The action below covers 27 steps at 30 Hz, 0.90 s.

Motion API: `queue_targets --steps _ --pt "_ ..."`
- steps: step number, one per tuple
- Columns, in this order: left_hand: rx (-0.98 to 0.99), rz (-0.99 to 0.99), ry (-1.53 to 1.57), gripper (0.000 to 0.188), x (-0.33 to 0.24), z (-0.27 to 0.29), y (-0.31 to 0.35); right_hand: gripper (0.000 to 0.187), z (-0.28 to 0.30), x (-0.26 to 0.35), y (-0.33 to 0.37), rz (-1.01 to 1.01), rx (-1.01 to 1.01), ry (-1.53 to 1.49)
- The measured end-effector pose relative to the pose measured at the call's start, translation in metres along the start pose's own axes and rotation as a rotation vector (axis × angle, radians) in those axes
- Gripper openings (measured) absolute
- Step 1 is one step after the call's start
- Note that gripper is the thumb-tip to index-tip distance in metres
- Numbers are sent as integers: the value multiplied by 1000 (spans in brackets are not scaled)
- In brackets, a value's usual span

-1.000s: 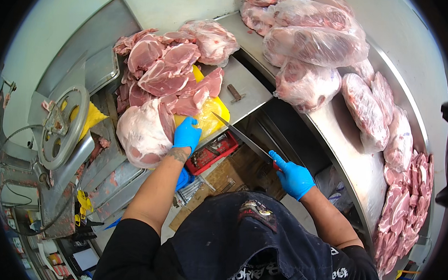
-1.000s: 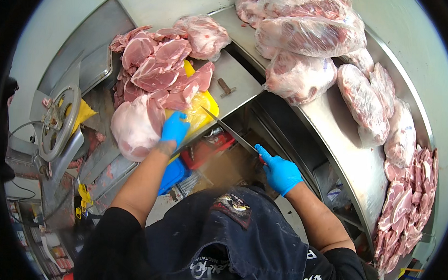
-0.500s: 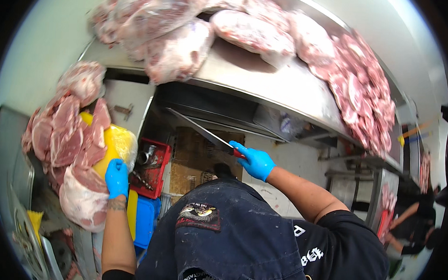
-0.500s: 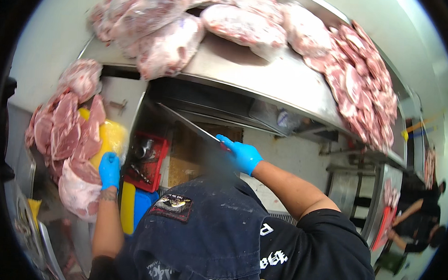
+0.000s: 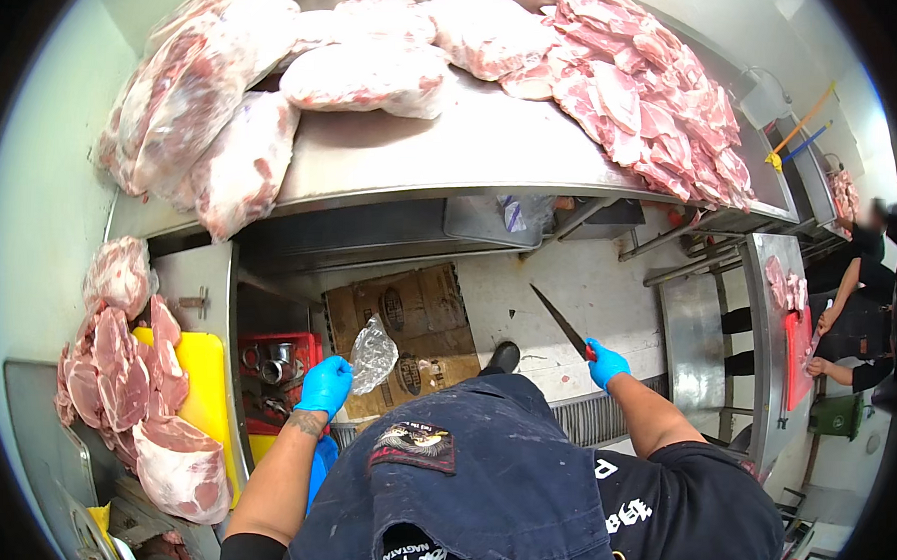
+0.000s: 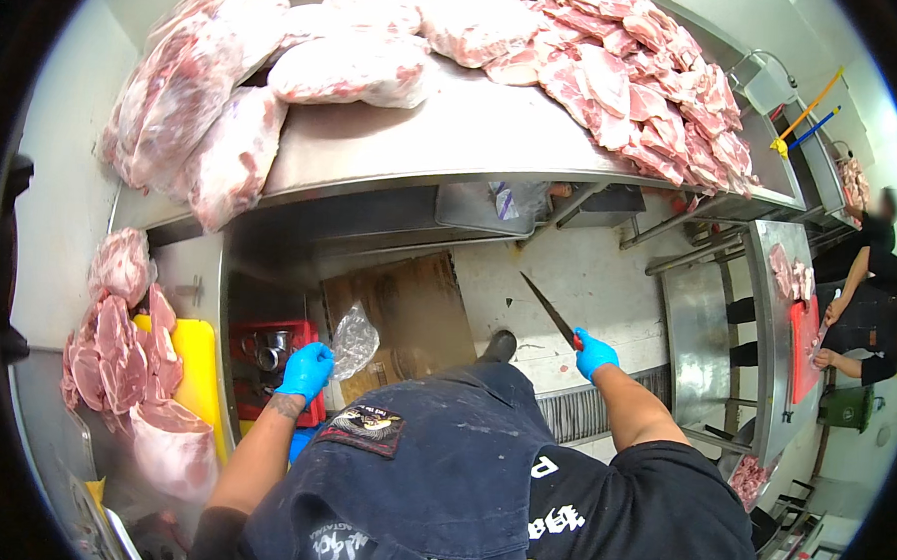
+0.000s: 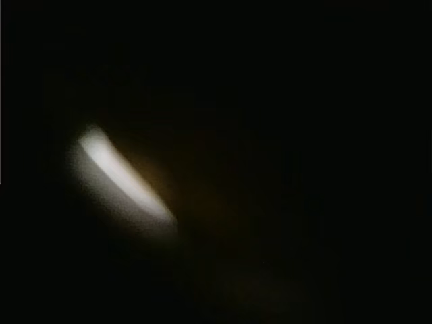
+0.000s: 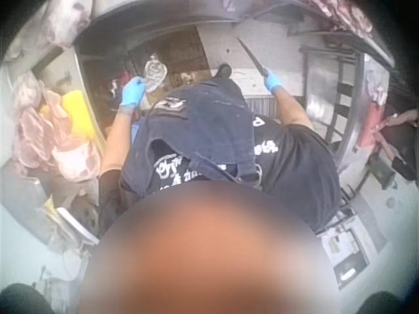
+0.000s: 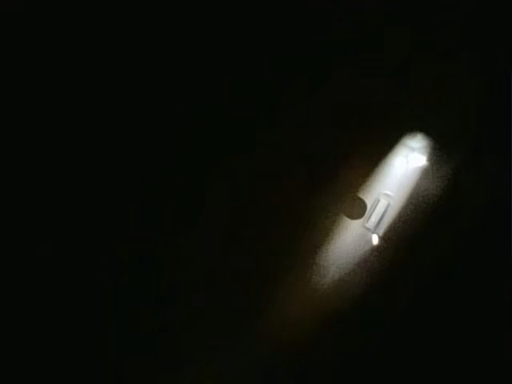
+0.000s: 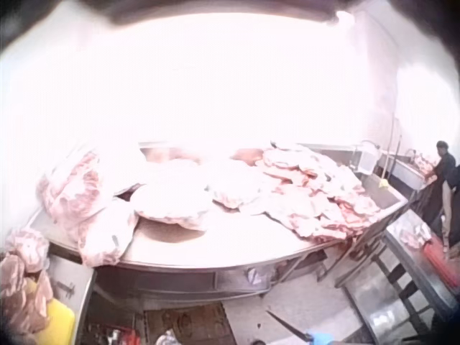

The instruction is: The person removes a metal component from a meat grinder, cleans it, and then retrieves a new component from a plastic bag. They unwrap the new part and install it into the meat grinder, securing it in place.

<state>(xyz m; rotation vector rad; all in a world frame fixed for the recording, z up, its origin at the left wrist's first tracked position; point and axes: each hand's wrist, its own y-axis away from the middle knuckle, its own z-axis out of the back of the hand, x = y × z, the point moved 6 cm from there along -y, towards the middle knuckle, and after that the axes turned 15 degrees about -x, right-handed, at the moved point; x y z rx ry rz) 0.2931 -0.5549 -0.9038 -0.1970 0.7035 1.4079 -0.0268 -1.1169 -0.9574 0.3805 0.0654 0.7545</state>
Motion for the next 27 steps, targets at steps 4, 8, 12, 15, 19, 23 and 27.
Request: queue_targets --steps 4,8,12,15,19,23,27 --pt "10 73 28 12 -62 -30 -37 60 -3 -34 -45 -36 2 -68" --pt "82 64 80 13 -154 -79 -83 58 16 -55 -79 -21 27 -127" --pt "164 35 23 13 -232 -135 -132 59 44 -89 -93 20 16 -165" --pt "178 -27 -14 17 -268 -176 -173 59 55 -127 -91 -40 17 -173" --pt "227 -157 -147 30 -288 -221 -227 65 45 -180 -53 -213 53 -149" --pt "233 -332 -458 61 -307 -259 -280 66 22 -209 16 -374 15 -218" --pt "285 -336 -422 66 -323 -294 -298 64 -21 -219 101 -690 62 -326"
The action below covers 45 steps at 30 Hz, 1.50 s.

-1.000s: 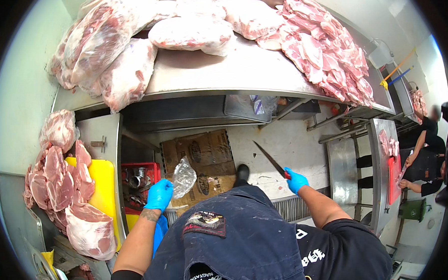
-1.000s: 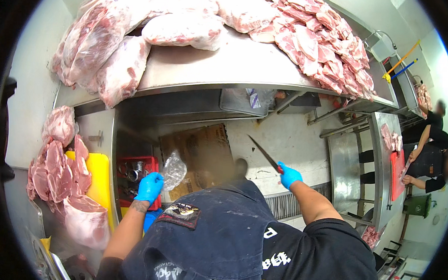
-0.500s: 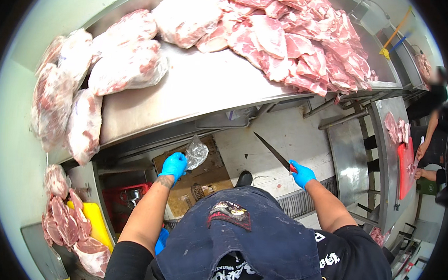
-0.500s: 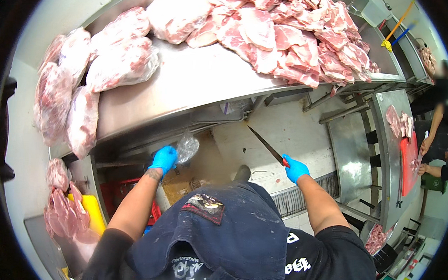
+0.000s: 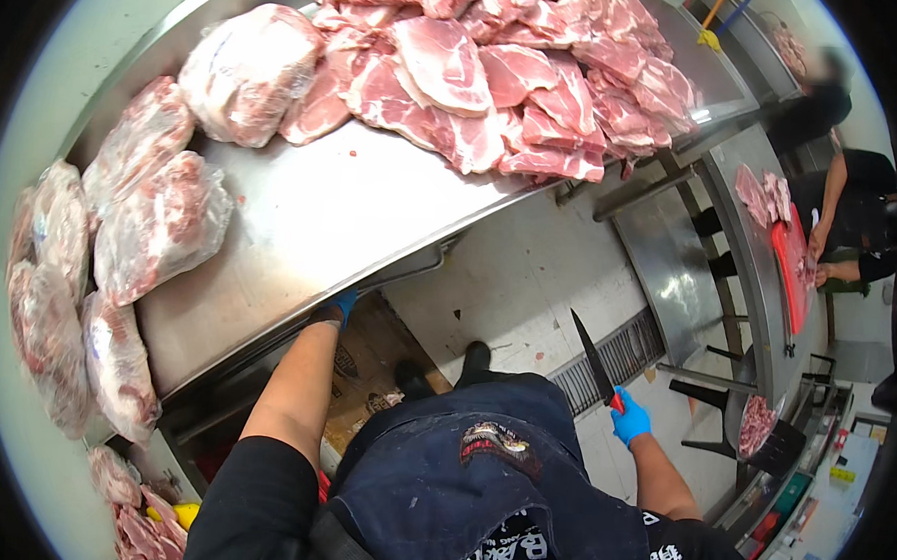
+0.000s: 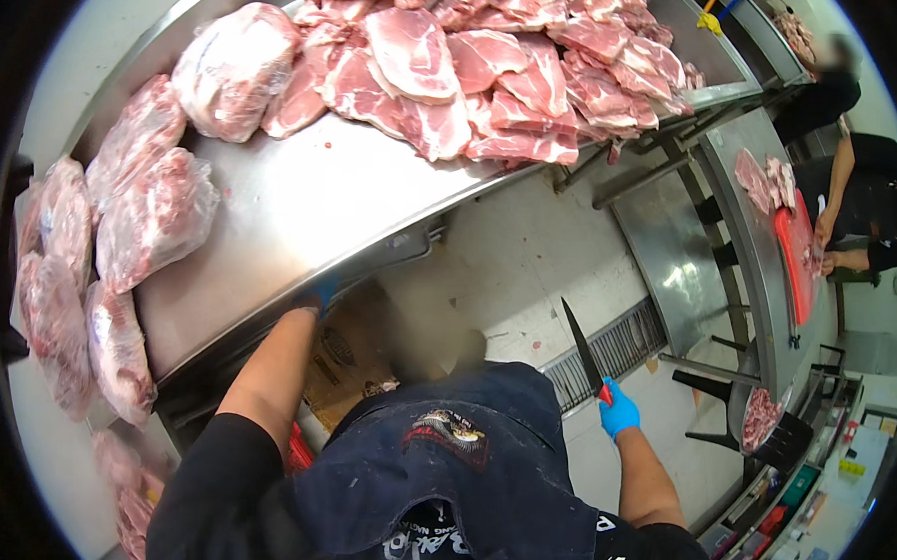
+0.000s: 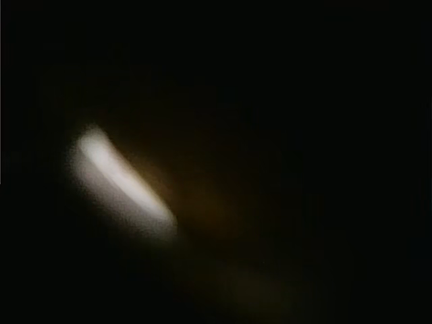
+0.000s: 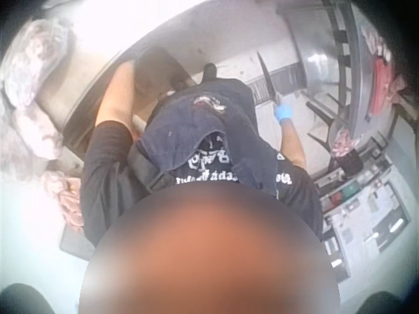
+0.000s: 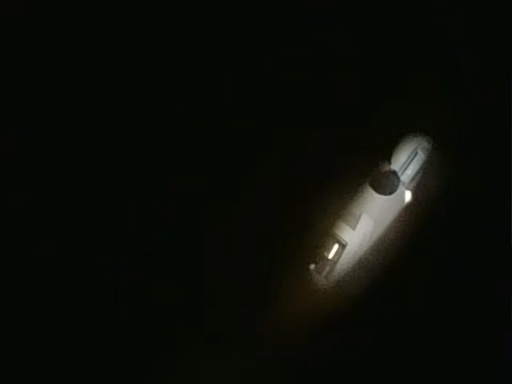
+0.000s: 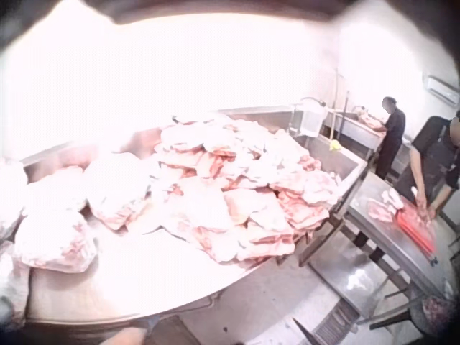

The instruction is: The person removes a metal component from a meat grinder, cleans it, and then retrieves a new component from a plastic bag. They unwrap the new part and install it into the meat grinder, securing it in place.

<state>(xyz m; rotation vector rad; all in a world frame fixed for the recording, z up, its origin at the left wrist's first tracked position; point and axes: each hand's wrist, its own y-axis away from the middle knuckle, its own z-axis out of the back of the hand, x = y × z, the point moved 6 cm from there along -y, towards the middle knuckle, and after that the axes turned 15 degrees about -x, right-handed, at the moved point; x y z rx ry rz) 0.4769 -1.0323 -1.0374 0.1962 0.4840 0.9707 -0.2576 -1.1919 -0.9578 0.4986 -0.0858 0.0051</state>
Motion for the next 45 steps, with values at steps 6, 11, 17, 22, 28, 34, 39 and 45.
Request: queue_targets --steps 6,11,17,22,28,34,39,45 --pt "-27 -136 21 73 -58 -29 4 65 -42 -64 22 -230 173 -80" --pt "-135 -131 -11 56 -120 -55 -7 62 -48 -61 -5 -150 169 -130" --pt "-96 -359 -333 45 -195 -82 -24 61 -30 -73 1 -262 238 -299" --pt "1 -241 -456 48 -210 -96 -43 64 -45 -133 2 -120 161 -138" --pt "-252 -372 -502 53 -183 -152 -111 65 -56 -182 25 -371 219 -136" --pt "-444 -333 -131 41 -100 -162 -147 63 -58 -165 22 -287 181 -173" --pt "-292 -315 -322 36 -92 -98 -47 67 -57 -118 -12 -10 121 -142" --pt "-407 -236 -116 26 -76 -9 32 56 -7 -36 -42 89 125 -238"
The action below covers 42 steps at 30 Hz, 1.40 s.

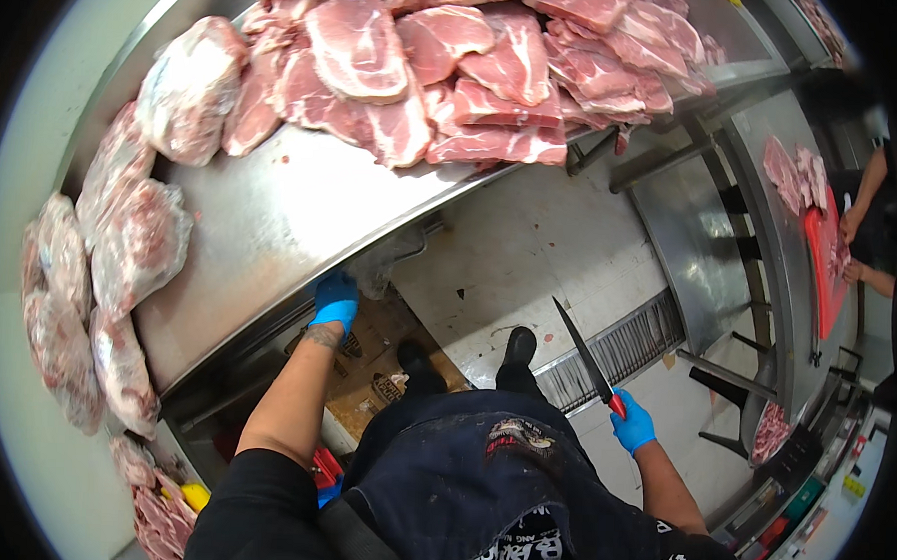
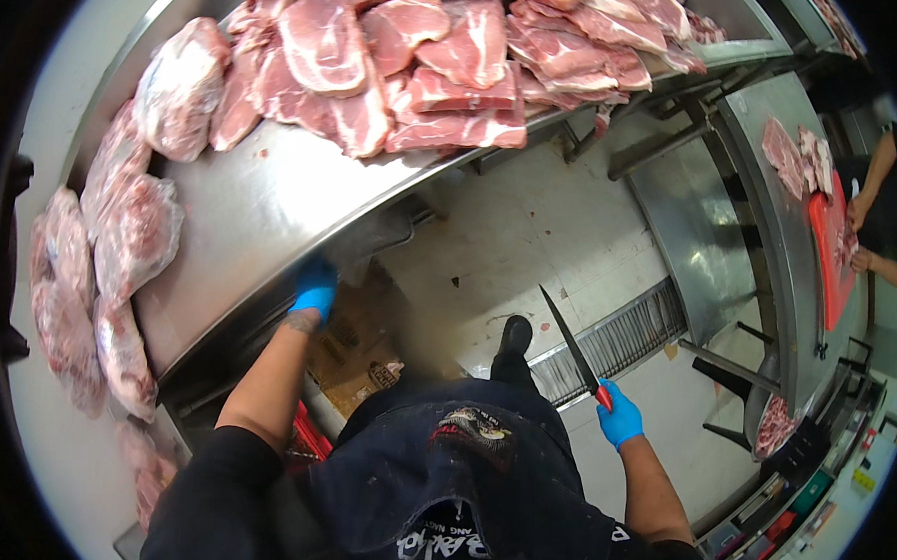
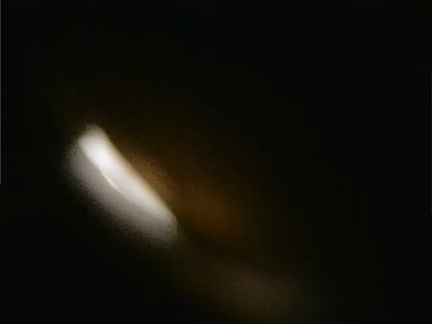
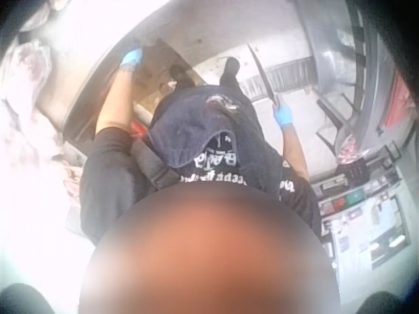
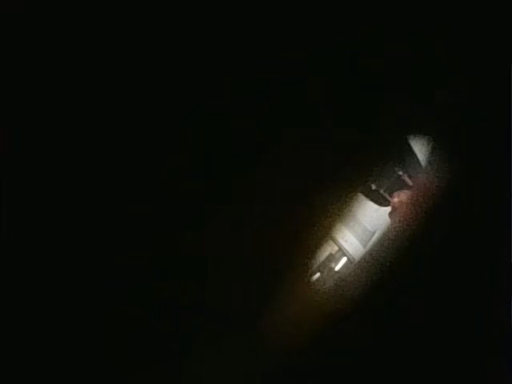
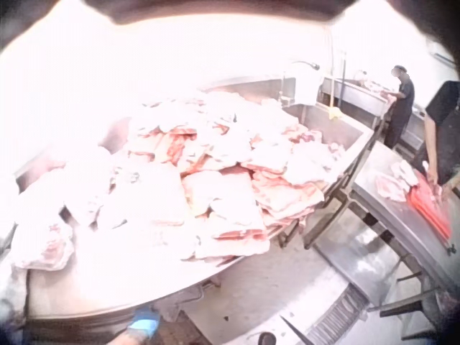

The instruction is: The person removes a metal component from a meat grinder, cleans it, and then retrieves a new component from a plastic bag. They unwrap the new part and install it into the meat grinder, securing it in place.

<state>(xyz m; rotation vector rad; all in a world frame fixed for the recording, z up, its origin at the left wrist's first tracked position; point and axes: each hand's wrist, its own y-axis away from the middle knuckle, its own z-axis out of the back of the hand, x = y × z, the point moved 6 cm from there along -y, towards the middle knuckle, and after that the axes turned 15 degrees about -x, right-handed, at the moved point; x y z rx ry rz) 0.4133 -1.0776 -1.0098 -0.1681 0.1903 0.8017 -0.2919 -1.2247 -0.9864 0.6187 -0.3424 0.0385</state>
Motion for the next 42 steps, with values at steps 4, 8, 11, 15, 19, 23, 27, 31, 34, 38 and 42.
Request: queue_targets --steps 4,8,11,15,19,23,27,31,34,38,42 --pt "7 47 252 19 -6 68 20 46 30 68 -7 293 -69 -28" --pt "53 -3 405 16 -55 151 36 41 65 127 5 619 -198 -19" --pt "-49 16 534 16 -74 217 38 38 92 171 23 782 -296 -66" --pt "-300 24 636 18 -78 295 25 34 129 232 50 903 -403 -127" --pt "-260 133 950 20 -88 344 6 36 163 291 77 982 -462 -237" --pt "-274 155 887 21 -105 383 0 44 162 333 93 579 -153 -604" --pt "-236 146 1005 23 -133 397 17 47 158 413 121 586 51 -798" --pt "-151 125 1008 22 -167 394 44 44 156 496 150 693 210 -1014" --pt "-140 42 1016 19 -184 397 57 41 147 546 163 758 299 -1084" --pt "-188 -50 930 18 -176 407 62 40 156 568 158 692 292 -1147" --pt "-215 -7 911 17 -146 416 63 39 183 576 144 735 184 -1136"
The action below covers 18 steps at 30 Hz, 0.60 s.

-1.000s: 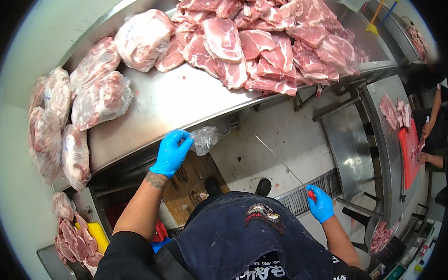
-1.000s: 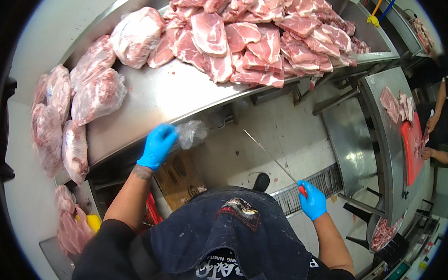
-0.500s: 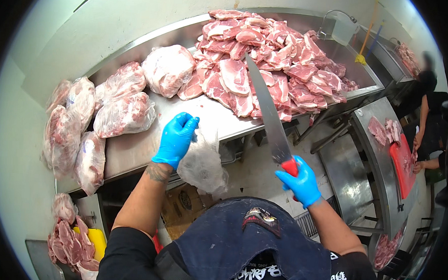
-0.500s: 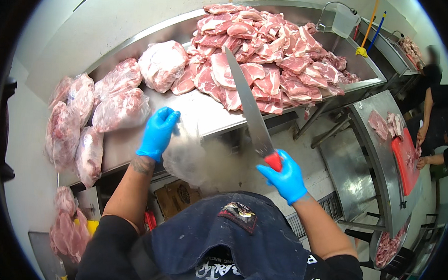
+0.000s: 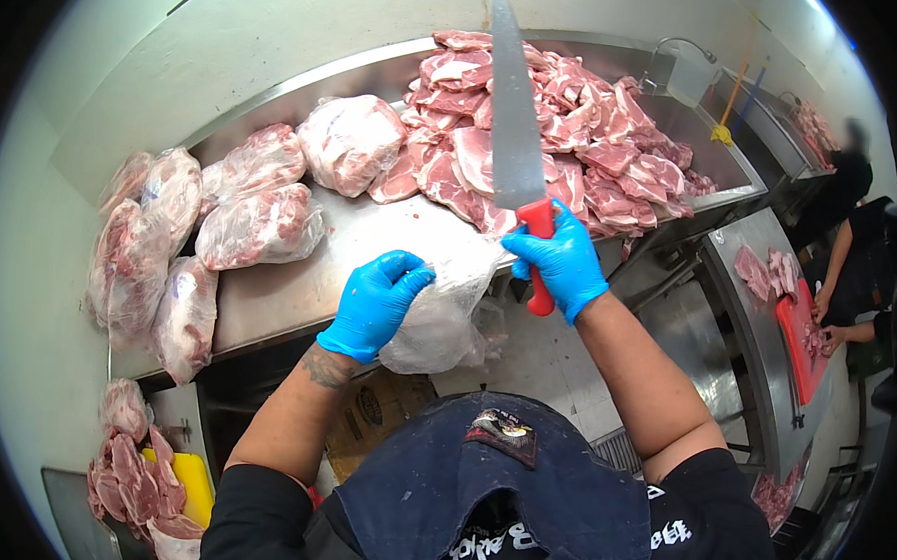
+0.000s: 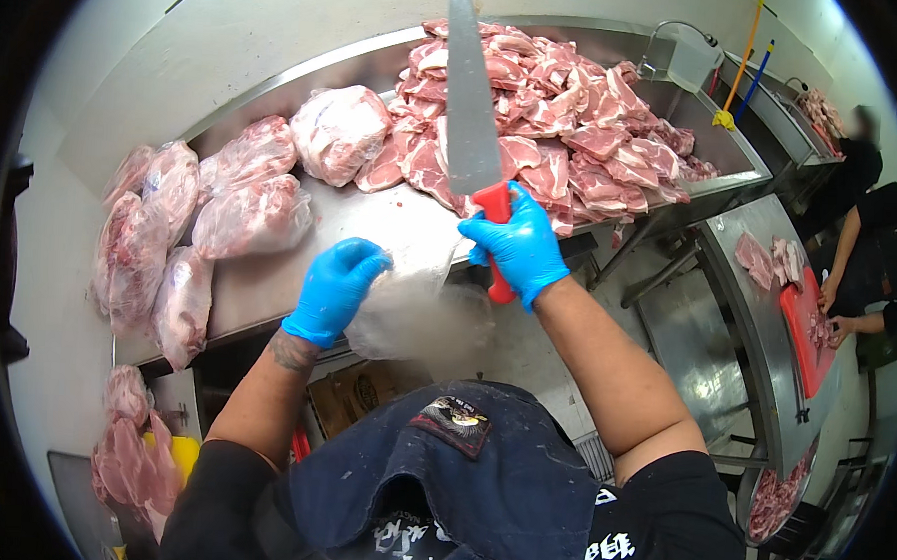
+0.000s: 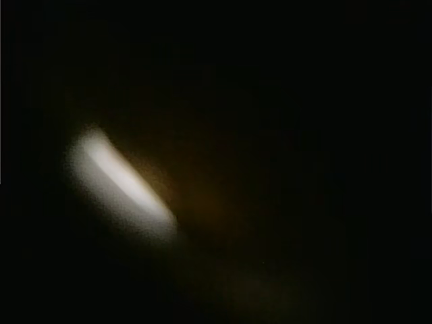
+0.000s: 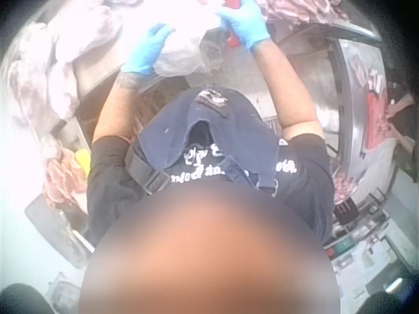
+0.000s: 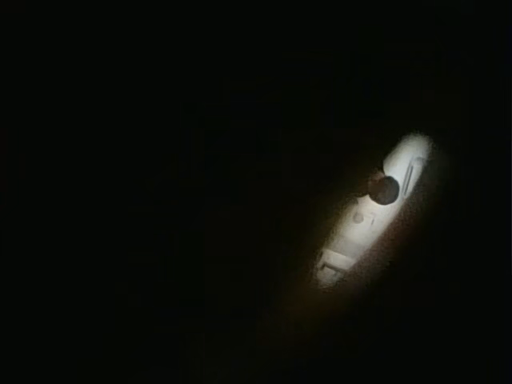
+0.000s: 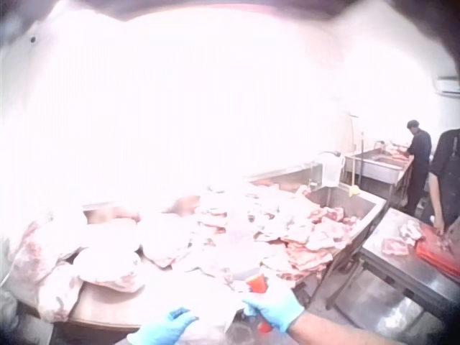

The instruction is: The person removes a metal component from a meat grinder, cleans it, and then retrieves a new component from a plastic bag. They unwrap the new part and install it into the meat grinder, securing it in place.

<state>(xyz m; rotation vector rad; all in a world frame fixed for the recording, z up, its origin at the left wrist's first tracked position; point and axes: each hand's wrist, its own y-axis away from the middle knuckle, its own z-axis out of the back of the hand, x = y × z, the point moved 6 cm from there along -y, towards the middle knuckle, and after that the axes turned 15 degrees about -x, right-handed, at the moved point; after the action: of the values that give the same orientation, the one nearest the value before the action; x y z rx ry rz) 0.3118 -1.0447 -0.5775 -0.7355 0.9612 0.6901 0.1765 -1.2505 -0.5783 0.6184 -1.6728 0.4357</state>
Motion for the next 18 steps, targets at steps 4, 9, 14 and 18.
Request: queue_targets --steps 4,9,14,18 --pt "14 42 -30 19 3 20 -7 39 5 11 -4 -3 15 8" --pt "147 -108 -80 21 -21 18 -10 52 -2 10 14 -82 107 52" --pt "281 -142 -33 21 -33 2 -7 49 -24 4 26 -119 330 73" --pt "340 -104 -199 24 -20 5 -10 45 -10 9 13 -77 191 126"
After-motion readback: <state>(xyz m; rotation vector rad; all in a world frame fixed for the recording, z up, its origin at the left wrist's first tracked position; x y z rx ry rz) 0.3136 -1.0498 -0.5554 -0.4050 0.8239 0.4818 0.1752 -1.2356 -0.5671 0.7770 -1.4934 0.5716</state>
